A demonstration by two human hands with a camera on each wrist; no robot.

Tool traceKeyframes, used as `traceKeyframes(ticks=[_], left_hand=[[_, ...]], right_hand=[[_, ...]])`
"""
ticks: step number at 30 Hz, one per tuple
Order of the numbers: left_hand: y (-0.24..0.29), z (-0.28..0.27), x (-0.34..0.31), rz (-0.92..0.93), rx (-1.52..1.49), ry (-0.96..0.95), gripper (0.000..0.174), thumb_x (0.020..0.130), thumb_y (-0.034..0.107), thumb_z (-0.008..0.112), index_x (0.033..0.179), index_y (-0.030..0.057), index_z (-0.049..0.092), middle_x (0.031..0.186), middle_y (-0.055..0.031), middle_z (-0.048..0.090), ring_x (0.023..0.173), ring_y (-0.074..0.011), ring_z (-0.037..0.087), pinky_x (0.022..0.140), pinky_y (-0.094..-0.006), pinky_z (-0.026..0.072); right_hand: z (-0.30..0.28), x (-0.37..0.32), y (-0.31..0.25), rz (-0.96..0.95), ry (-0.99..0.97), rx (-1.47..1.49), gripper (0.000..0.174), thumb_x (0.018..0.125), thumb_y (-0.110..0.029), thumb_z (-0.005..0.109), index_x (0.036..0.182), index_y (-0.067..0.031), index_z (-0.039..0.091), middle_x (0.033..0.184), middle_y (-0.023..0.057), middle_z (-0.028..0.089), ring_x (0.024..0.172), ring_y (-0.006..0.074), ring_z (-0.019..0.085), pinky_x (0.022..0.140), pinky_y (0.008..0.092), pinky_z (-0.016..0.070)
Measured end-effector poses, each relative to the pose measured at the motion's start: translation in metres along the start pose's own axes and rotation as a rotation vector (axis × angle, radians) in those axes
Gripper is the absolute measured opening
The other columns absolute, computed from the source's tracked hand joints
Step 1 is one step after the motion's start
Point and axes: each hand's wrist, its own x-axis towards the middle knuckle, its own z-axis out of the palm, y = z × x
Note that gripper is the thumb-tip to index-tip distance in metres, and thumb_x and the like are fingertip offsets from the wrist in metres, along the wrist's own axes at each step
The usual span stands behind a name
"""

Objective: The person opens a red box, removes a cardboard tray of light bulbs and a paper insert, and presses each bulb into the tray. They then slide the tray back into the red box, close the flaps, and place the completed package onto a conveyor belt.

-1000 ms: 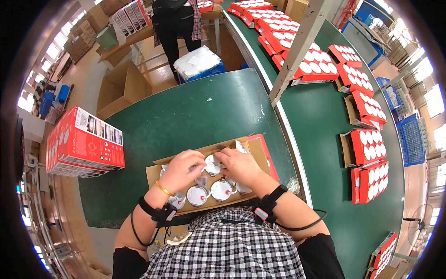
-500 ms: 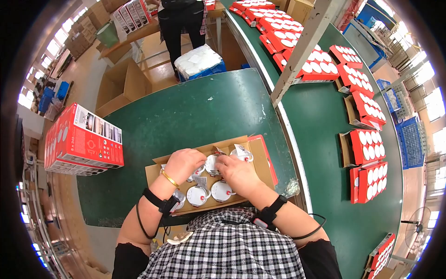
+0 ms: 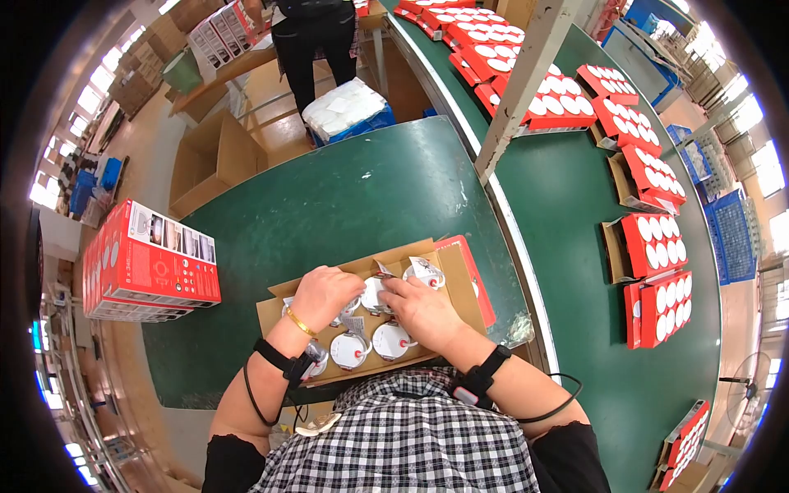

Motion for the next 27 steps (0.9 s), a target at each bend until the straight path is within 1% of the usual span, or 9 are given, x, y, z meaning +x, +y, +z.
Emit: traceKeyframes(ticks=[2, 5, 21, 24, 26, 27], left_hand=[[-0.001, 0.001, -0.001, 0.013, 0.018, 0.010, 0.005, 0.076, 0.014, 0.070, 0.081, 0.0127, 0.069, 0.080, -0.0013, 0.069, 0.077, -0.0208, 0.066, 0.068, -0.0345, 0.0480], [0.000, 0.002, -0.001, 0.021, -0.002, 0.037, 0.005, 0.076, 0.013, 0.070, 0.081, 0.0119, 0.068, 0.079, -0.0016, 0.068, 0.077, -0.0204, 0.065, 0.067, -0.0341, 0.0470], [0.003, 0.004, -0.006, 0.008, -0.014, 0.070, 0.005, 0.077, 0.011, 0.070, 0.081, 0.0106, 0.067, 0.079, -0.0025, 0.069, 0.077, -0.0210, 0.065, 0.068, -0.0351, 0.0463], [0.007, -0.003, -0.003, -0.014, -0.006, 0.047, 0.006, 0.080, 0.012, 0.070, 0.085, 0.0104, 0.069, 0.082, -0.0030, 0.070, 0.080, -0.0218, 0.065, 0.070, -0.0350, 0.0477], [0.012, -0.018, -0.004, -0.121, -0.195, 0.221, 0.007, 0.081, 0.013, 0.072, 0.087, 0.0105, 0.071, 0.085, -0.0036, 0.070, 0.082, -0.0233, 0.065, 0.073, -0.0343, 0.0487], [0.010, -0.029, -0.008, -0.134, -0.188, 0.225, 0.007, 0.081, 0.013, 0.072, 0.087, 0.0105, 0.071, 0.085, -0.0036, 0.070, 0.082, -0.0233, 0.065, 0.073, -0.0343, 0.0487]], right_hand=[[-0.001, -0.001, 0.000, -0.009, 0.006, 0.027, 0.038, 0.080, -0.009, 0.066, 0.118, -0.0073, 0.066, 0.126, 0.0051, 0.061, 0.104, 0.0234, 0.060, 0.087, 0.0341, 0.0537], [0.001, -0.001, 0.000, -0.014, 0.021, 0.034, 0.039, 0.079, -0.009, 0.067, 0.118, -0.0068, 0.067, 0.127, 0.0061, 0.061, 0.104, 0.0242, 0.060, 0.089, 0.0347, 0.0533], [0.002, -0.004, -0.004, -0.005, -0.001, 0.033, 0.038, 0.079, -0.009, 0.067, 0.117, -0.0073, 0.068, 0.128, 0.0063, 0.061, 0.105, 0.0246, 0.060, 0.089, 0.0353, 0.0535], [-0.001, -0.005, -0.004, -0.018, -0.008, 0.016, 0.039, 0.079, -0.010, 0.069, 0.118, -0.0085, 0.067, 0.128, 0.0057, 0.060, 0.105, 0.0248, 0.060, 0.088, 0.0359, 0.0540], [-0.009, -0.005, -0.006, -0.003, -0.015, 0.035, 0.041, 0.078, -0.011, 0.071, 0.118, -0.0103, 0.067, 0.126, 0.0045, 0.062, 0.105, 0.0248, 0.060, 0.087, 0.0359, 0.0545], [-0.011, -0.004, -0.007, -0.016, -0.021, 0.039, 0.041, 0.078, -0.011, 0.071, 0.118, -0.0103, 0.067, 0.126, 0.0045, 0.062, 0.105, 0.0248, 0.060, 0.087, 0.0359, 0.0545]])
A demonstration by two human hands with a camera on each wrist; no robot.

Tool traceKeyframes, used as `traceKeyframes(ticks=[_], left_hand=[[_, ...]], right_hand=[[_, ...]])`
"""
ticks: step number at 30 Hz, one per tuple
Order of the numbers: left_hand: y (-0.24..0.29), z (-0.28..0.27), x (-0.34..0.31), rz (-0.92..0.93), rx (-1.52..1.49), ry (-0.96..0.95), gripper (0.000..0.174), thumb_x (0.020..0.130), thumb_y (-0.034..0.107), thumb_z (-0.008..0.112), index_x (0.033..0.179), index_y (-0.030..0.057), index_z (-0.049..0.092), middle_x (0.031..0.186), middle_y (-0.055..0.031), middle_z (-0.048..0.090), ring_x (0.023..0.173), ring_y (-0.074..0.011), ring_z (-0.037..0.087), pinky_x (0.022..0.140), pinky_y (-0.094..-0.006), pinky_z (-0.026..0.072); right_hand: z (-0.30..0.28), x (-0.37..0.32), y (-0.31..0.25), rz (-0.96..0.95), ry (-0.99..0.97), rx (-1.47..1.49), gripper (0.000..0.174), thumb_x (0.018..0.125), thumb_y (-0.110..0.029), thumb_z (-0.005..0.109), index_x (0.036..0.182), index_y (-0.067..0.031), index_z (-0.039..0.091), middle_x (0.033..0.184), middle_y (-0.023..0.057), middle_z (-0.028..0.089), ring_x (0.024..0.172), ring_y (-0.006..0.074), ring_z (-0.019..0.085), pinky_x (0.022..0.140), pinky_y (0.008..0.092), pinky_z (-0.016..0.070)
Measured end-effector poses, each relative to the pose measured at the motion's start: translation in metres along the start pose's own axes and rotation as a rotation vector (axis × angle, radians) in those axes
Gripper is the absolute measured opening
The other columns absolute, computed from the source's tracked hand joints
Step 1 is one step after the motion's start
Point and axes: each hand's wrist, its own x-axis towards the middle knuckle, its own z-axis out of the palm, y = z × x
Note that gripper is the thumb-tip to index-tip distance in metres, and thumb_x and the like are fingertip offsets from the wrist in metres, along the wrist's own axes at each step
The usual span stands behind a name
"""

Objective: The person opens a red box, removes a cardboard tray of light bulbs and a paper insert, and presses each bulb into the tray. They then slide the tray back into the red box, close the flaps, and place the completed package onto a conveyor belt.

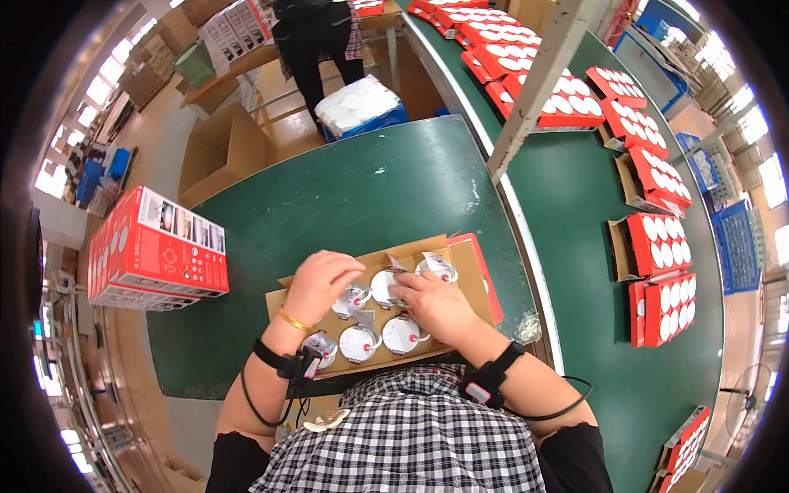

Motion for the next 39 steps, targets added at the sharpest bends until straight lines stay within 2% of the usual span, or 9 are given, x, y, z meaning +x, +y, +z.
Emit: traceKeyframes(ticks=[4, 7, 10, 15, 26, 28, 32, 34, 39], left_hand=[[-0.004, -0.039, -0.020, -0.124, 0.055, 0.023, 0.005, 0.080, 0.012, 0.074, 0.084, 0.0108, 0.072, 0.086, -0.0011, 0.070, 0.086, -0.0236, 0.064, 0.077, -0.0357, 0.0480], [-0.013, -0.043, -0.035, -0.001, 0.211, -0.209, 0.005, 0.078, 0.015, 0.075, 0.081, 0.0121, 0.071, 0.085, 0.0016, 0.070, 0.089, -0.0204, 0.062, 0.080, -0.0349, 0.0455], [-0.019, -0.036, -0.044, -0.007, 0.245, -0.181, 0.006, 0.078, 0.016, 0.074, 0.082, 0.0121, 0.072, 0.084, 0.0017, 0.070, 0.089, -0.0199, 0.062, 0.080, -0.0346, 0.0453], [-0.029, -0.028, -0.047, -0.012, 0.237, -0.168, 0.005, 0.078, 0.016, 0.072, 0.082, 0.0129, 0.073, 0.081, 0.0015, 0.070, 0.085, -0.0194, 0.062, 0.078, -0.0343, 0.0455], [-0.035, -0.031, -0.046, -0.026, 0.230, -0.213, 0.006, 0.079, 0.014, 0.067, 0.082, 0.0141, 0.073, 0.078, -0.0012, 0.071, 0.078, -0.0217, 0.063, 0.074, -0.0361, 0.0470], [-0.037, -0.048, -0.046, -0.089, 0.049, 0.016, 0.005, 0.082, 0.016, 0.070, 0.084, 0.0128, 0.073, 0.081, -0.0016, 0.072, 0.081, -0.0232, 0.064, 0.075, -0.0372, 0.0483], [-0.050, -0.090, -0.073, -0.254, 0.061, 0.066, 0.007, 0.080, 0.014, 0.075, 0.086, 0.0106, 0.074, 0.085, -0.0025, 0.073, 0.083, -0.0245, 0.064, 0.077, -0.0381, 0.0499], [-0.057, -0.095, -0.090, -0.186, 0.132, -0.057, 0.007, 0.080, 0.014, 0.076, 0.085, 0.0109, 0.074, 0.086, -0.0021, 0.073, 0.083, -0.0243, 0.064, 0.078, -0.0384, 0.0501], [-0.067, -0.078, -0.106, -0.100, 0.174, -0.030, 0.009, 0.078, 0.017, 0.076, 0.086, 0.0153, 0.076, 0.090, 0.0047, 0.074, 0.086, -0.0177, 0.063, 0.076, -0.0334, 0.0456]], right_hand=[[-0.010, 0.007, -0.021, -0.017, 0.014, -0.081, 0.039, 0.078, -0.011, 0.070, 0.117, -0.0114, 0.067, 0.119, 0.0011, 0.065, 0.102, 0.0230, 0.061, 0.086, 0.0340, 0.0548], [-0.006, 0.022, -0.050, -0.269, -0.028, -0.040, 0.033, 0.082, -0.011, 0.060, 0.113, -0.0083, 0.067, 0.113, 0.0010, 0.066, 0.099, 0.0206, 0.061, 0.080, 0.0315, 0.0557], [0.018, 0.037, -0.056, -0.336, -0.039, -0.041, 0.031, 0.081, -0.011, 0.061, 0.111, -0.0085, 0.067, 0.110, 0.0019, 0.065, 0.099, 0.0203, 0.061, 0.079, 0.0329, 0.0562], [0.021, 0.041, -0.058, -0.163, -0.123, -0.114, 0.028, 0.085, -0.011, 0.061, 0.112, -0.0107, 0.068, 0.101, 0.0035, 0.063, 0.098, 0.0222, 0.061, 0.077, 0.0348, 0.0562], [0.026, 0.033, -0.056, -0.113, -0.102, -0.097, 0.032, 0.081, -0.011, 0.064, 0.112, -0.0111, 0.068, 0.105, 0.0018, 0.063, 0.096, 0.0222, 0.059, 0.080, 0.0345, 0.0545], [0.021, 0.036, -0.061, -0.124, -0.123, -0.096, 0.032, 0.080, -0.011, 0.065, 0.112, -0.0110, 0.068, 0.106, 0.0014, 0.064, 0.097, 0.0218, 0.059, 0.081, 0.0341, 0.0543], [0.016, 0.043, -0.083, -0.182, -0.093, -0.145, 0.036, 0.080, -0.011, 0.065, 0.117, -0.0111, 0.066, 0.113, 0.0003, 0.065, 0.099, 0.0199, 0.060, 0.082, 0.0318, 0.0545], [0.023, 0.052, -0.101, -0.315, -0.099, -0.062, 0.036, 0.081, -0.011, 0.065, 0.117, -0.0102, 0.066, 0.116, 0.0006, 0.064, 0.099, 0.0198, 0.060, 0.082, 0.0319, 0.0552], [0.055, 0.068, -0.110, -0.290, -0.090, -0.131, 0.036, 0.082, -0.011, 0.062, 0.118, -0.0075, 0.065, 0.119, 0.0015, 0.062, 0.098, 0.0219, 0.060, 0.081, 0.0339, 0.0563]])
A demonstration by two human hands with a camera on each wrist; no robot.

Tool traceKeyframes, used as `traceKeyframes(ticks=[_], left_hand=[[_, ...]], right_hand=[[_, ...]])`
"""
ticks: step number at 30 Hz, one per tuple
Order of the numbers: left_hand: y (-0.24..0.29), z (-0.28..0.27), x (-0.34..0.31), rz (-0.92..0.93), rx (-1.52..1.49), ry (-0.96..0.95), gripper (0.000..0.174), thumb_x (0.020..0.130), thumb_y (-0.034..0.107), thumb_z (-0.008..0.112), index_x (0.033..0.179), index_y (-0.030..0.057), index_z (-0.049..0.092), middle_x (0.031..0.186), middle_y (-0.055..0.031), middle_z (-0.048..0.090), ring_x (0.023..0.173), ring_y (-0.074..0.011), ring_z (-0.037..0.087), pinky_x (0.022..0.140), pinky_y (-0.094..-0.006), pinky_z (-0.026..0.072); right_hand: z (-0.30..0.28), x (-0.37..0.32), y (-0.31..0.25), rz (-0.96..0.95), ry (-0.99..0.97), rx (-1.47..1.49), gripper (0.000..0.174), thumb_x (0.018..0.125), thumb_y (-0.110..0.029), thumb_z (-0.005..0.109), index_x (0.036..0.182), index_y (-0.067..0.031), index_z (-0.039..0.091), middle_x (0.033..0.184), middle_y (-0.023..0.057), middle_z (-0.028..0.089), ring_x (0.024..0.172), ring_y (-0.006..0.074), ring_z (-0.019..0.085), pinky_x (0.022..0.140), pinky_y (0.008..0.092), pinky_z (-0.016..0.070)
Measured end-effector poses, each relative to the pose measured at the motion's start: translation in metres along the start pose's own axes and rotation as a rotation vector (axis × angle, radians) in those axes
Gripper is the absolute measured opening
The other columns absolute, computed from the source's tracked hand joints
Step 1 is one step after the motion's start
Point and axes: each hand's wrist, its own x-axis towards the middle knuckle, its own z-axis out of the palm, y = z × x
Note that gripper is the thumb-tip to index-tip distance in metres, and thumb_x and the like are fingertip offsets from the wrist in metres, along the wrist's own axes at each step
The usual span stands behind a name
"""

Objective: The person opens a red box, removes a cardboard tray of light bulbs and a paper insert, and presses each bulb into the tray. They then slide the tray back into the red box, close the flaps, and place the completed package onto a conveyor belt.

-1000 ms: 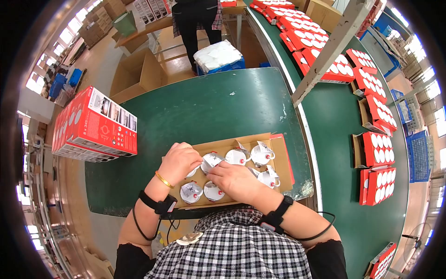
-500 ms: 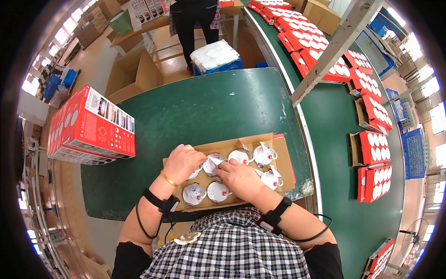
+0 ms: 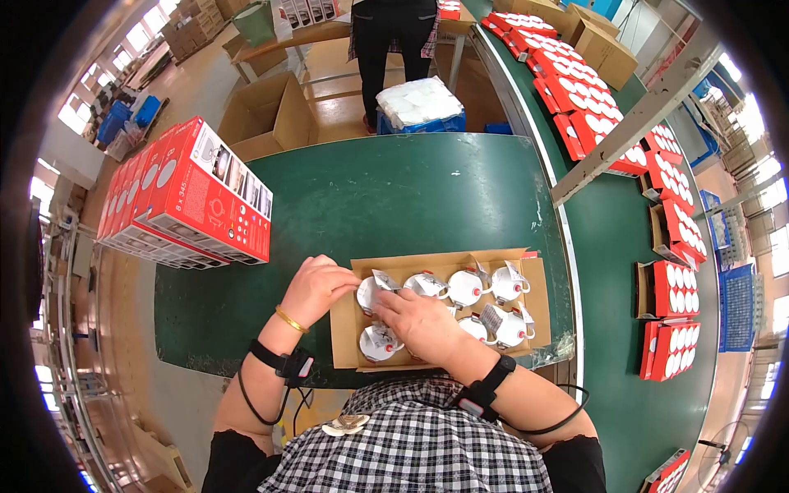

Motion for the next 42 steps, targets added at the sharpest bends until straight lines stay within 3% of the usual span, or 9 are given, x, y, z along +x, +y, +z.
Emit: traceKeyframes(ticks=[3, 12, 22, 24, 28, 35, 37, 39, 42], left_hand=[[-0.008, 0.007, -0.004, 0.008, -0.027, 0.005, 0.010, 0.077, 0.019, 0.077, 0.087, 0.0162, 0.076, 0.091, 0.0048, 0.074, 0.083, -0.0174, 0.062, 0.075, -0.0336, 0.0453], [-0.012, 0.019, -0.002, -0.014, -0.105, 0.041, 0.007, 0.079, 0.019, 0.074, 0.084, 0.0144, 0.075, 0.074, 0.0017, 0.066, 0.077, -0.0182, 0.060, 0.073, -0.0342, 0.0446], [-0.010, 0.021, -0.002, 0.051, -0.076, 0.089, 0.007, 0.078, 0.016, 0.074, 0.084, 0.0124, 0.075, 0.077, 0.0014, 0.069, 0.077, -0.0180, 0.061, 0.071, -0.0333, 0.0444], [-0.010, 0.022, -0.002, 0.051, -0.082, 0.094, 0.006, 0.078, 0.015, 0.074, 0.083, 0.0121, 0.075, 0.077, 0.0013, 0.069, 0.077, -0.0181, 0.061, 0.071, -0.0334, 0.0444], [-0.011, 0.026, -0.004, 0.038, -0.101, 0.102, 0.006, 0.079, 0.017, 0.076, 0.084, 0.0138, 0.075, 0.073, 0.0010, 0.066, 0.074, -0.0185, 0.060, 0.068, -0.0344, 0.0430], [0.010, 0.007, -0.024, -0.016, -0.124, 0.117, 0.008, 0.080, 0.019, 0.075, 0.086, 0.0150, 0.074, 0.091, 0.0044, 0.072, 0.088, -0.0193, 0.060, 0.081, -0.0351, 0.0431], [0.022, 0.000, -0.038, 0.000, -0.138, 0.044, 0.008, 0.080, 0.019, 0.075, 0.087, 0.0155, 0.073, 0.093, 0.0052, 0.072, 0.091, -0.0189, 0.060, 0.085, -0.0355, 0.0422], [0.031, -0.003, -0.049, 0.075, -0.118, -0.046, 0.008, 0.079, 0.019, 0.075, 0.086, 0.0164, 0.073, 0.092, 0.0056, 0.072, 0.092, -0.0172, 0.059, 0.090, -0.0365, 0.0395], [0.036, 0.005, -0.058, 0.055, -0.108, -0.026, 0.009, 0.078, 0.019, 0.076, 0.087, 0.0161, 0.075, 0.089, 0.0062, 0.072, 0.089, -0.0160, 0.059, 0.093, -0.0368, 0.0382]], right_hand=[[0.004, 0.000, 0.001, 0.051, -0.053, -0.070, 0.046, 0.075, -0.012, 0.071, 0.121, -0.0117, 0.065, 0.119, -0.0014, 0.063, 0.095, 0.0192, 0.061, 0.081, 0.0316, 0.0555], [0.004, 0.001, -0.004, 0.121, -0.069, -0.048, 0.051, 0.071, -0.014, 0.074, 0.121, -0.0107, 0.065, 0.116, -0.0019, 0.063, 0.094, 0.0188, 0.060, 0.080, 0.0307, 0.0557], [0.006, 0.001, -0.001, 0.115, -0.061, -0.040, 0.050, 0.073, -0.012, 0.072, 0.122, -0.0105, 0.064, 0.117, -0.0010, 0.062, 0.094, 0.0190, 0.060, 0.079, 0.0311, 0.0560], [0.005, 0.002, -0.001, 0.092, -0.042, -0.027, 0.039, 0.081, -0.011, 0.064, 0.120, -0.0063, 0.063, 0.110, 0.0010, 0.061, 0.093, 0.0212, 0.059, 0.076, 0.0324, 0.0570], [0.003, 0.002, -0.002, 0.095, -0.051, -0.007, 0.039, 0.081, -0.010, 0.063, 0.120, -0.0064, 0.063, 0.111, 0.0011, 0.062, 0.093, 0.0214, 0.059, 0.078, 0.0318, 0.0566], [-0.028, -0.016, -0.015, 0.052, -0.011, 0.257, 0.039, 0.072, -0.006, 0.073, 0.111, -0.0089, 0.069, 0.115, 0.0027, 0.065, 0.100, 0.0258, 0.061, 0.085, 0.0373, 0.0550], [-0.032, -0.023, -0.026, -0.022, -0.348, 0.458, 0.034, 0.076, -0.007, 0.071, 0.110, -0.0084, 0.070, 0.116, 0.0037, 0.066, 0.102, 0.0269, 0.061, 0.088, 0.0370, 0.0544], [-0.022, -0.025, -0.029, -0.036, -0.332, 0.440, 0.035, 0.079, -0.009, 0.071, 0.114, -0.0076, 0.068, 0.122, 0.0036, 0.065, 0.105, 0.0261, 0.062, 0.089, 0.0364, 0.0541], [-0.005, -0.030, -0.027, 0.075, -0.104, 0.121, 0.050, 0.077, -0.015, 0.076, 0.125, -0.0091, 0.064, 0.132, 0.0025, 0.061, 0.104, 0.0231, 0.063, 0.089, 0.0352, 0.0549]])
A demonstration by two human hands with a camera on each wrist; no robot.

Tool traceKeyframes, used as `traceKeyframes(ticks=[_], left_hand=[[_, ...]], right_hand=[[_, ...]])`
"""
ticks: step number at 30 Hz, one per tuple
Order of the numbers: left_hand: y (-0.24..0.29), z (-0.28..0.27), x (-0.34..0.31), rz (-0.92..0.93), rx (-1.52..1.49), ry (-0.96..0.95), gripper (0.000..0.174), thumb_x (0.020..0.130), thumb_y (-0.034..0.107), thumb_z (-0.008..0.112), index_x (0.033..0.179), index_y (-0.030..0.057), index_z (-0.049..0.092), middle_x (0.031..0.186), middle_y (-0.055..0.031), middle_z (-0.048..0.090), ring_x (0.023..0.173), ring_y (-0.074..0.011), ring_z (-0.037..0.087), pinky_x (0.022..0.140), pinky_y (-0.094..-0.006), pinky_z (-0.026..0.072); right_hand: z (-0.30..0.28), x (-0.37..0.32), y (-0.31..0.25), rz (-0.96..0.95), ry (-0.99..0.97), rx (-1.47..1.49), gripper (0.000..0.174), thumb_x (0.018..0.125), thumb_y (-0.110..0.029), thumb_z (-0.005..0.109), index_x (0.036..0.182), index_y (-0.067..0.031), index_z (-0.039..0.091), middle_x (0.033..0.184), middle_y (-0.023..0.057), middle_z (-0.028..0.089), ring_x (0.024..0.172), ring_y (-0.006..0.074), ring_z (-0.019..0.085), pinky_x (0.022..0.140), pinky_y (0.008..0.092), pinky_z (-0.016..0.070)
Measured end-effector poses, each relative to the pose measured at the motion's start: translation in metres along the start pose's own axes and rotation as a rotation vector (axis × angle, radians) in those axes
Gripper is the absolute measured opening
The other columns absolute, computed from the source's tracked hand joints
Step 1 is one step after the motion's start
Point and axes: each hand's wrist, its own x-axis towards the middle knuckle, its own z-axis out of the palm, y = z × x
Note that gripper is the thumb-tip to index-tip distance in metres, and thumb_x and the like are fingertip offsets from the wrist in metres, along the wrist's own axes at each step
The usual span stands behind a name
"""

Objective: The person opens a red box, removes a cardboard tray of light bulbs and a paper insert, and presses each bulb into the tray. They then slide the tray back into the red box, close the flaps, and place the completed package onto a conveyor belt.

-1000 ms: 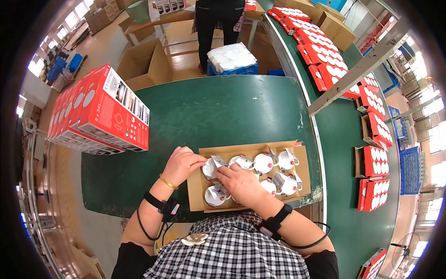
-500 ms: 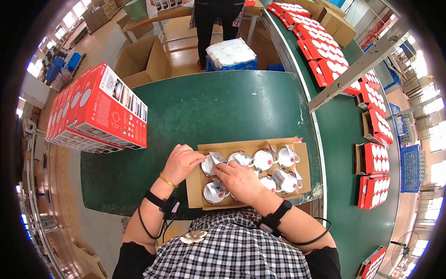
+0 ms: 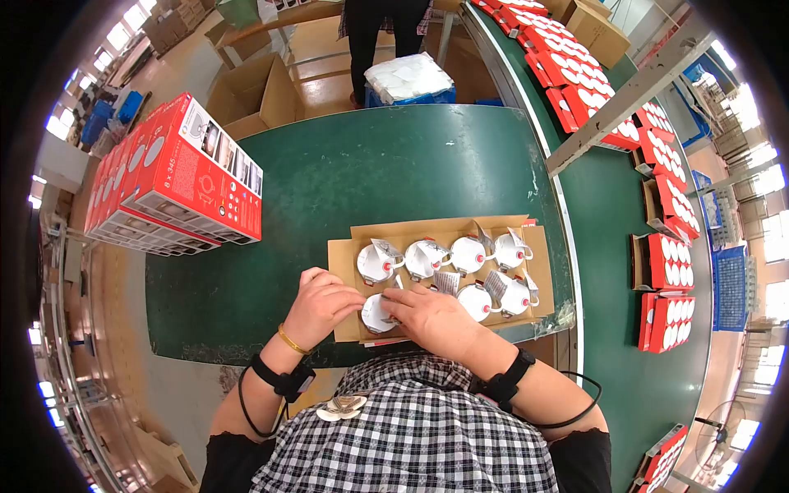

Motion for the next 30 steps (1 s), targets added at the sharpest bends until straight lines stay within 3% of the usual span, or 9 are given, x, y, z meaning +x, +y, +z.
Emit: traceKeyframes(ticks=[12, 22, 24, 28, 30], left_hand=[[0.005, 0.013, -0.002, 0.019, 0.032, 0.054, 0.007, 0.078, 0.017, 0.076, 0.085, 0.0137, 0.076, 0.083, 0.0045, 0.071, 0.081, -0.0150, 0.061, 0.092, -0.0369, 0.0398], [0.006, 0.016, -0.002, 0.000, 0.022, 0.079, 0.007, 0.078, 0.017, 0.076, 0.083, 0.0129, 0.074, 0.077, 0.0028, 0.067, 0.080, -0.0157, 0.062, 0.091, -0.0372, 0.0403], [0.007, 0.015, -0.001, -0.003, 0.021, 0.078, 0.007, 0.078, 0.017, 0.076, 0.083, 0.0130, 0.074, 0.077, 0.0028, 0.067, 0.080, -0.0157, 0.062, 0.091, -0.0371, 0.0403], [0.007, 0.014, -0.001, -0.012, 0.020, 0.059, 0.006, 0.079, 0.015, 0.076, 0.085, 0.0138, 0.075, 0.080, 0.0021, 0.070, 0.081, -0.0163, 0.062, 0.091, -0.0369, 0.0403], [0.008, 0.013, -0.002, -0.013, 0.009, 0.051, 0.006, 0.079, 0.015, 0.076, 0.085, 0.0138, 0.075, 0.081, 0.0022, 0.070, 0.082, -0.0164, 0.062, 0.091, -0.0368, 0.0403]], right_hand=[[0.014, -0.002, 0.006, 0.021, 0.054, 0.024, 0.030, 0.080, -0.016, 0.073, 0.109, -0.0116, 0.070, 0.119, 0.0032, 0.067, 0.104, 0.0235, 0.063, 0.087, 0.0354, 0.0548], [0.019, -0.003, 0.009, 0.008, 0.082, 0.008, 0.028, 0.081, -0.015, 0.071, 0.108, -0.0112, 0.070, 0.119, 0.0031, 0.068, 0.099, 0.0238, 0.063, 0.085, 0.0351, 0.0551], [0.021, -0.004, 0.010, -0.002, 0.074, -0.045, 0.037, 0.076, -0.019, 0.076, 0.113, -0.0141, 0.070, 0.122, 0.0005, 0.067, 0.098, 0.0200, 0.063, 0.085, 0.0327, 0.0562], [0.020, -0.004, 0.009, -0.002, 0.074, -0.053, 0.037, 0.077, -0.020, 0.076, 0.113, -0.0147, 0.071, 0.122, 0.0003, 0.067, 0.098, 0.0197, 0.063, 0.085, 0.0326, 0.0560], [0.016, -0.005, 0.007, 0.012, 0.093, 0.024, 0.027, 0.081, -0.014, 0.071, 0.107, -0.0113, 0.070, 0.117, 0.0029, 0.068, 0.099, 0.0245, 0.064, 0.085, 0.0361, 0.0551]])
